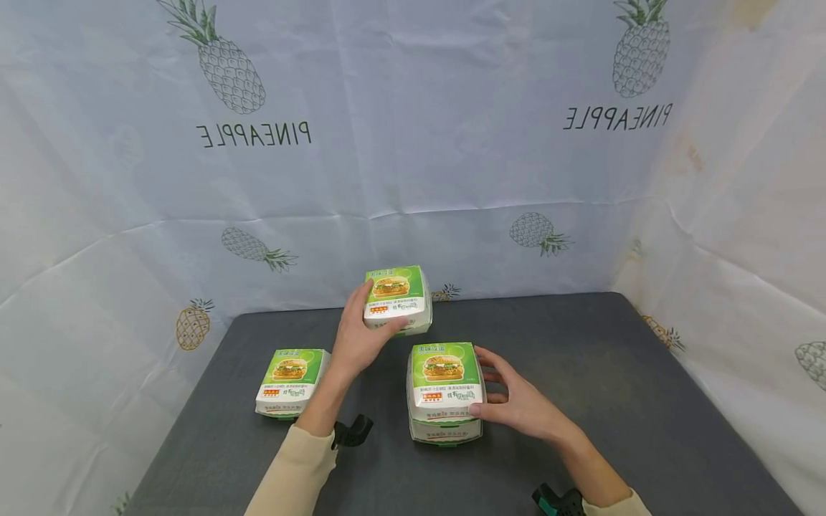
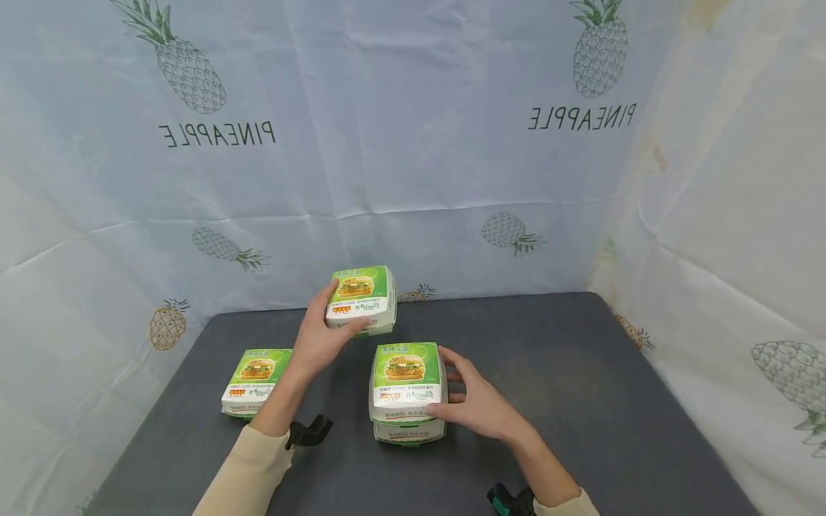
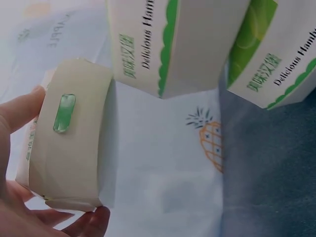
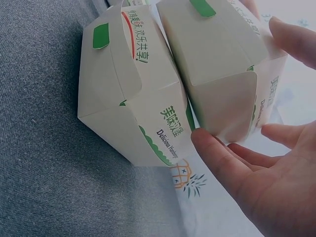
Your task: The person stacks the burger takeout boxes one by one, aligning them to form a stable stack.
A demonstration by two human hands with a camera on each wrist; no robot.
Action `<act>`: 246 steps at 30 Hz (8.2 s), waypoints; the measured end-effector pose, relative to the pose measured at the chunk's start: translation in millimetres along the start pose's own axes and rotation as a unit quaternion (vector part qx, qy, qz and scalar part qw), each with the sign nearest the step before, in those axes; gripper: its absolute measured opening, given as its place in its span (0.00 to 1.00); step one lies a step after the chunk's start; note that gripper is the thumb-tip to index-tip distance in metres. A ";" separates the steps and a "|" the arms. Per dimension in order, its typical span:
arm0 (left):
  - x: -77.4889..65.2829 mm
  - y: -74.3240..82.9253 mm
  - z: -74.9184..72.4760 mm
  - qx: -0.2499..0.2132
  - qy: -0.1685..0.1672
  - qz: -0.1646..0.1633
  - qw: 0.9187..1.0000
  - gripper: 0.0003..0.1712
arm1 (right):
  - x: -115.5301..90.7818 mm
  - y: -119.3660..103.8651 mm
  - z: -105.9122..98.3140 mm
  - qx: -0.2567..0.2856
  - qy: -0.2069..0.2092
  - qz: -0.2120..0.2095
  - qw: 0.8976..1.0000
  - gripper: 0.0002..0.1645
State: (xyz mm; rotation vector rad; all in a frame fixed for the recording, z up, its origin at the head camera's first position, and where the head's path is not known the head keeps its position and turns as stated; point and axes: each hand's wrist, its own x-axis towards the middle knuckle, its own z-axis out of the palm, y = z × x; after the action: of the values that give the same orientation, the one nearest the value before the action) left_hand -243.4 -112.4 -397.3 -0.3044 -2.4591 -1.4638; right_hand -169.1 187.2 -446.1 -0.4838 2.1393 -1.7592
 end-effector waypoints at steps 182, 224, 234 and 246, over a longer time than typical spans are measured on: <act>-89.7 10.9 -15.0 -0.110 -0.129 0.058 0.984 0.32 | -12.6 -25.5 0.5 -0.029 0.087 -0.199 0.976 0.41; -79.0 -104.6 -141.6 0.164 -0.088 -0.087 0.979 0.49 | -12.2 -25.8 0.2 -0.036 0.090 -0.194 0.976 0.41; -78.6 -123.5 -143.7 0.122 -0.170 -0.159 0.965 0.63 | -14.1 -25.6 -1.3 -0.045 0.098 -0.190 0.976 0.41; -80.8 -138.3 -143.0 0.116 -0.178 -0.163 0.964 0.64 | -12.7 -26.6 -0.6 -0.046 0.095 -0.192 0.976 0.41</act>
State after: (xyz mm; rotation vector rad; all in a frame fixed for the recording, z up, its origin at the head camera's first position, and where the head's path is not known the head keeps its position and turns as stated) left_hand -193.3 -307.1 -472.9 -0.1260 -3.0606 -1.3059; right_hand -156.7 188.8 -419.4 -0.8328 2.3950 -1.9797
